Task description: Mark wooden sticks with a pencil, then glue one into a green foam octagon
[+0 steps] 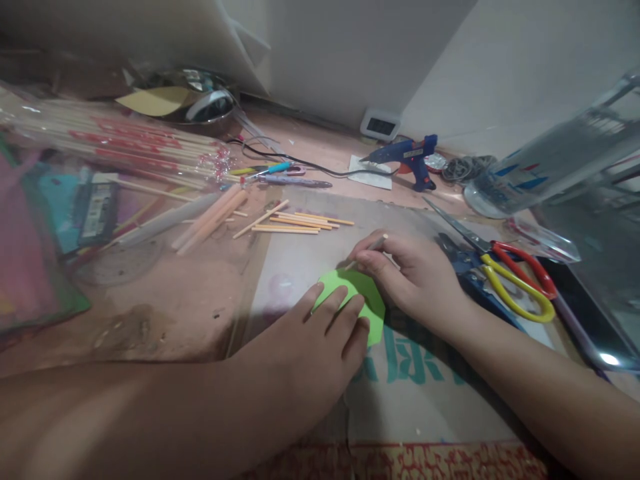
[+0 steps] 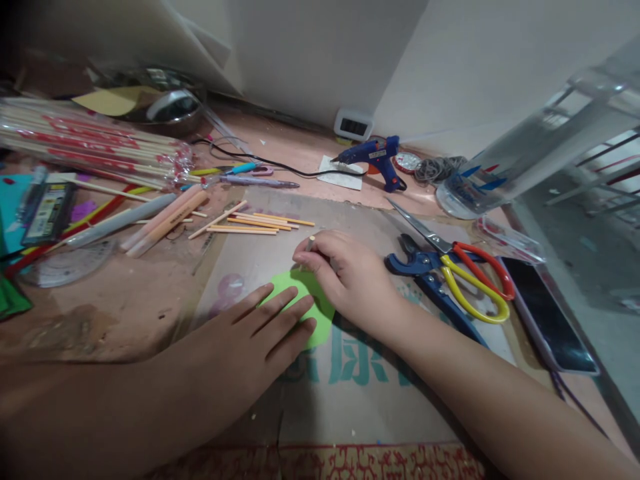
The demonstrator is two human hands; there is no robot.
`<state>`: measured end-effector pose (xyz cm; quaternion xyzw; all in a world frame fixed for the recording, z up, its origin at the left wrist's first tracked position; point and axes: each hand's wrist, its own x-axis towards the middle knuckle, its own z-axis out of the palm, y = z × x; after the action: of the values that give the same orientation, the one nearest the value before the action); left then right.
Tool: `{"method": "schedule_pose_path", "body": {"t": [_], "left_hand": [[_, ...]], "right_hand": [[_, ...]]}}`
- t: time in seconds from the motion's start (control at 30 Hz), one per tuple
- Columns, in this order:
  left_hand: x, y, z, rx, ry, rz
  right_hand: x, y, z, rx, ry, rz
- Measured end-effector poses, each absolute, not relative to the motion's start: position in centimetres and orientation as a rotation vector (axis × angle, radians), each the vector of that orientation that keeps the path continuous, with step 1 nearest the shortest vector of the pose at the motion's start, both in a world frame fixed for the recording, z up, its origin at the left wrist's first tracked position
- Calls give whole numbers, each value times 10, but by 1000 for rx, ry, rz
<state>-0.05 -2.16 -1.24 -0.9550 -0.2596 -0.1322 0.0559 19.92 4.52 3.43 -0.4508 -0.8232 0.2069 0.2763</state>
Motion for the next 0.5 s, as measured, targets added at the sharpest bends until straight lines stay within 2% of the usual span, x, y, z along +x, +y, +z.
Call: {"method": "schedule_pose_path", "body": {"t": [0.27, 0.4, 0.5], "left_hand": [[-3, -11, 1, -2942, -805, -434], [-9, 2, 18, -2824, -1281, -322], [-10, 8, 27, -2898, -1436, -293]], "right_hand": [[210, 43, 28, -1219, -2203, 616], [216, 41, 34, -1236, -2260, 694], [214, 38, 40, -1257, -2213, 715]]}}
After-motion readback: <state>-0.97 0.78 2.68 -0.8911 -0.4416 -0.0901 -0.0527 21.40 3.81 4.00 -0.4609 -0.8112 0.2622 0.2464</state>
